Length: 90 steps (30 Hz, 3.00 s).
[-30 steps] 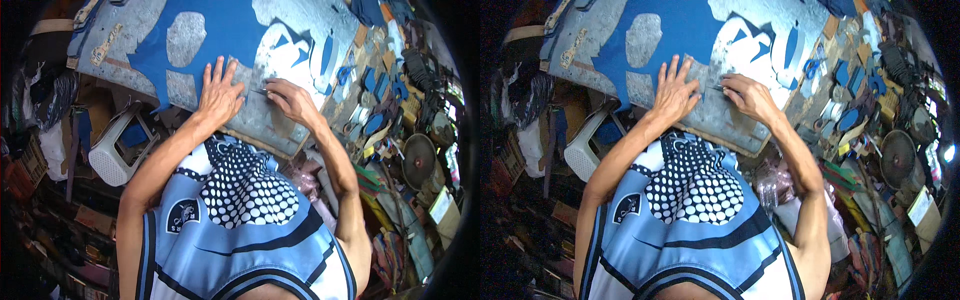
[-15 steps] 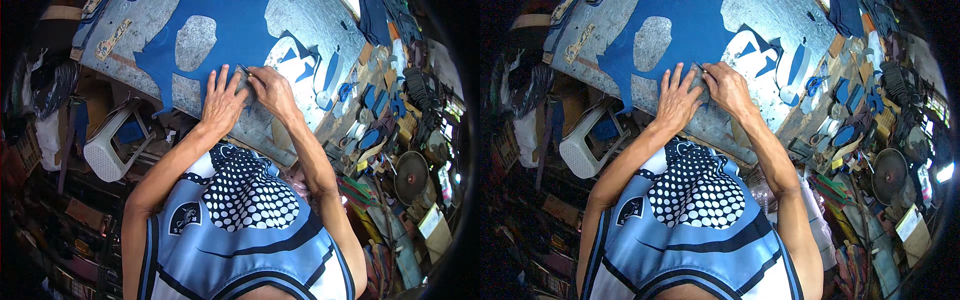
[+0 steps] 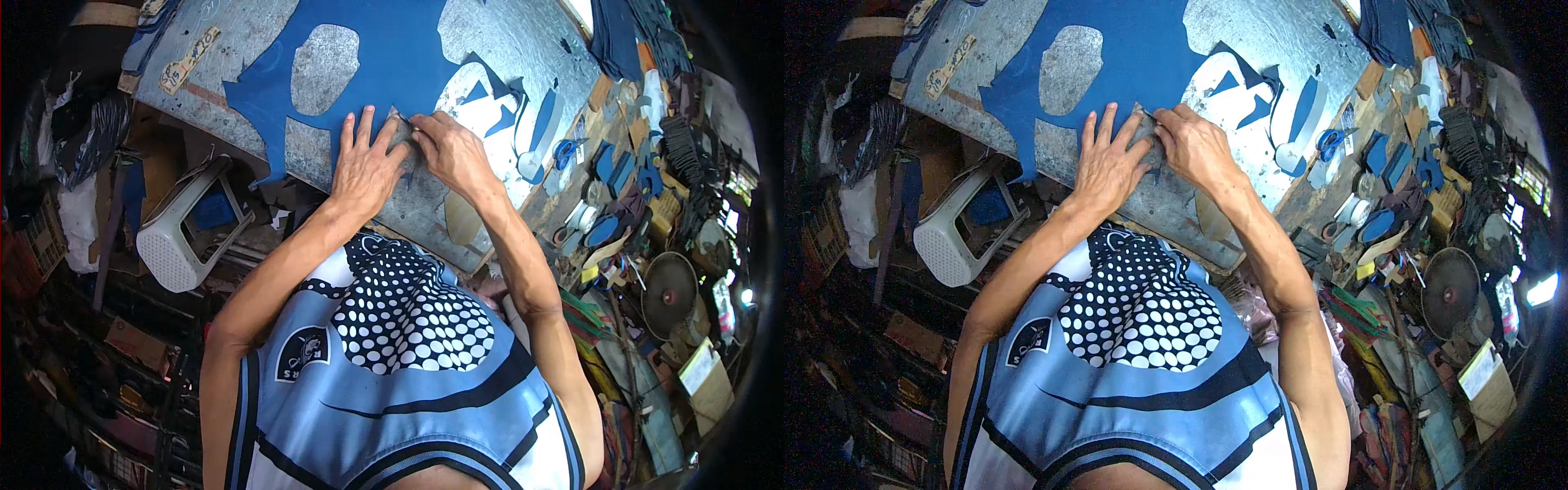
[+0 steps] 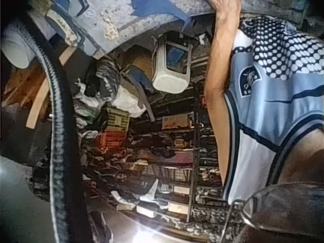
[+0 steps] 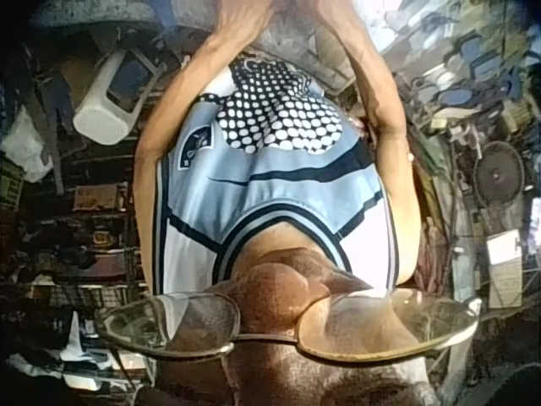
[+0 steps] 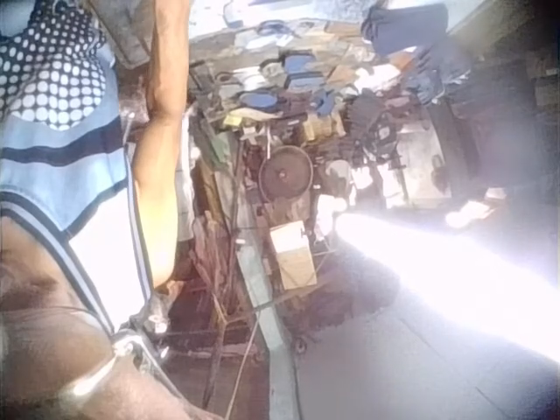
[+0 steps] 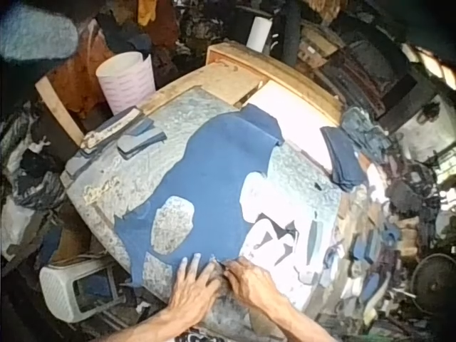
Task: Cutting out shoe component shapes from a sheet of blue material using a hand-held cutter and template.
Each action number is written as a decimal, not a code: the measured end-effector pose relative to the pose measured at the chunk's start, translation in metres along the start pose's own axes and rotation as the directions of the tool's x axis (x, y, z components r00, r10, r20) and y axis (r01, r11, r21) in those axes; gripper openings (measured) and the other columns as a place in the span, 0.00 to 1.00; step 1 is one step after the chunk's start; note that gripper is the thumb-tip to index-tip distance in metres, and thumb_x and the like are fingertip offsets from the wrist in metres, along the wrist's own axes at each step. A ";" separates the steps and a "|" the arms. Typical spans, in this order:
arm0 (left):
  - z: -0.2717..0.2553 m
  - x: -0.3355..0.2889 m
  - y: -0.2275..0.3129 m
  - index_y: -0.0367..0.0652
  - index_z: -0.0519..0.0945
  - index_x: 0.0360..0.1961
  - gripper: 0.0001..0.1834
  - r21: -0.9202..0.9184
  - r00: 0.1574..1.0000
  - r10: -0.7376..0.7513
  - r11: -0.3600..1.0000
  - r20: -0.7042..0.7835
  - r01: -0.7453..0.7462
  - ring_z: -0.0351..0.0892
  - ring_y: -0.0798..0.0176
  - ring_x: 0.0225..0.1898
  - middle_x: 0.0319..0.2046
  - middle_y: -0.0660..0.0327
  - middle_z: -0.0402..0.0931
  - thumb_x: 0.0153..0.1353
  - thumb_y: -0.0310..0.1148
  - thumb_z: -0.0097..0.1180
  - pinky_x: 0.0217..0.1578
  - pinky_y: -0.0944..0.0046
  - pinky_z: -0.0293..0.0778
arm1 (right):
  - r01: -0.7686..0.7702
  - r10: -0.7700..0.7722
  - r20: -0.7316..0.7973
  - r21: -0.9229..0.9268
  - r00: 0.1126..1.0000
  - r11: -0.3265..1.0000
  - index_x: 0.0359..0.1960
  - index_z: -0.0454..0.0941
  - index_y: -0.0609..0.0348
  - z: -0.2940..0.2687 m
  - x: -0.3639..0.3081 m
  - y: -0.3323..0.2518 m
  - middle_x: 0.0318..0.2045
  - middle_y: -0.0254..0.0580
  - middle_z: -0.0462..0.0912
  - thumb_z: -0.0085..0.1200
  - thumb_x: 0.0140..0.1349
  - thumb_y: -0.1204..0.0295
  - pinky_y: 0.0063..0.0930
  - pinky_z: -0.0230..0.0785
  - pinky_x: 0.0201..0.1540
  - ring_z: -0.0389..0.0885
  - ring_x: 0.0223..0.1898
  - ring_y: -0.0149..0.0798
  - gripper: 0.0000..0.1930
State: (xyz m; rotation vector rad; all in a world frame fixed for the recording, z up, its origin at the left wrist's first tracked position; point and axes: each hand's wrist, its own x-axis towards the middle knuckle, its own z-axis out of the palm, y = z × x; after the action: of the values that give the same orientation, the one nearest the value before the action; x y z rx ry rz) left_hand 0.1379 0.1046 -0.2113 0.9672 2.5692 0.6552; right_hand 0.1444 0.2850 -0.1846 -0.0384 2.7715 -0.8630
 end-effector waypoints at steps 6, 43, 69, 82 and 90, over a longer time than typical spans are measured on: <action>-0.006 0.000 -0.006 0.48 0.81 0.49 0.19 0.018 1.000 0.030 0.999 -0.002 -0.030 0.51 0.36 0.70 0.65 0.52 0.63 0.56 0.38 0.65 0.68 0.33 0.42 | -0.036 0.044 0.095 -0.086 0.995 0.996 0.46 0.81 0.59 -0.031 -0.032 0.027 0.37 0.46 0.82 0.54 0.64 0.72 0.42 0.76 0.40 0.82 0.39 0.52 0.11; 0.043 -0.018 -0.037 0.51 0.77 0.58 0.23 0.112 0.814 0.555 0.810 0.171 -0.576 0.51 0.35 0.71 0.69 0.48 0.59 0.61 0.41 0.59 0.68 0.35 0.45 | -0.050 0.871 -0.454 0.881 0.190 0.470 0.47 0.78 0.60 -0.042 -0.192 0.170 0.23 0.29 0.76 0.60 0.58 0.72 0.20 0.63 0.16 0.71 0.18 0.23 0.15; 0.025 -0.022 -0.001 0.54 0.81 0.52 0.24 0.092 0.854 0.390 0.891 0.345 -0.444 0.56 0.41 0.69 0.66 0.54 0.65 0.53 0.43 0.64 0.67 0.36 0.48 | -0.687 0.837 -0.031 0.555 0.546 0.469 0.54 0.77 0.65 -0.165 -0.167 0.460 0.20 0.39 0.76 0.72 0.49 0.60 0.30 0.59 0.17 0.71 0.16 0.31 0.33; 0.026 -0.022 -0.004 0.50 0.79 0.54 0.26 0.073 0.849 0.396 0.892 0.350 -0.447 0.55 0.41 0.70 0.66 0.53 0.64 0.53 0.43 0.64 0.68 0.37 0.47 | -0.677 0.876 0.027 0.646 0.481 0.352 0.26 0.76 0.58 -0.179 -0.173 0.475 0.15 0.34 0.73 0.71 0.52 0.66 0.27 0.59 0.15 0.68 0.11 0.31 0.15; 0.026 -0.020 0.000 0.47 0.79 0.54 0.25 0.058 0.842 0.429 0.880 0.327 -0.471 0.54 0.40 0.70 0.66 0.51 0.64 0.54 0.41 0.63 0.68 0.37 0.46 | -0.544 0.855 -0.133 0.721 0.501 0.430 0.30 0.75 0.62 -0.157 -0.189 0.458 0.14 0.37 0.74 0.70 0.50 0.70 0.28 0.60 0.13 0.69 0.10 0.32 0.15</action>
State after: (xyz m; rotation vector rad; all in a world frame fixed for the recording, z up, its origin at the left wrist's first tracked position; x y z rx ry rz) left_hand 0.1639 0.0991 -0.2310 1.6128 2.1428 0.3977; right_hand 0.3122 0.7686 -0.2757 1.6120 2.2398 -1.5360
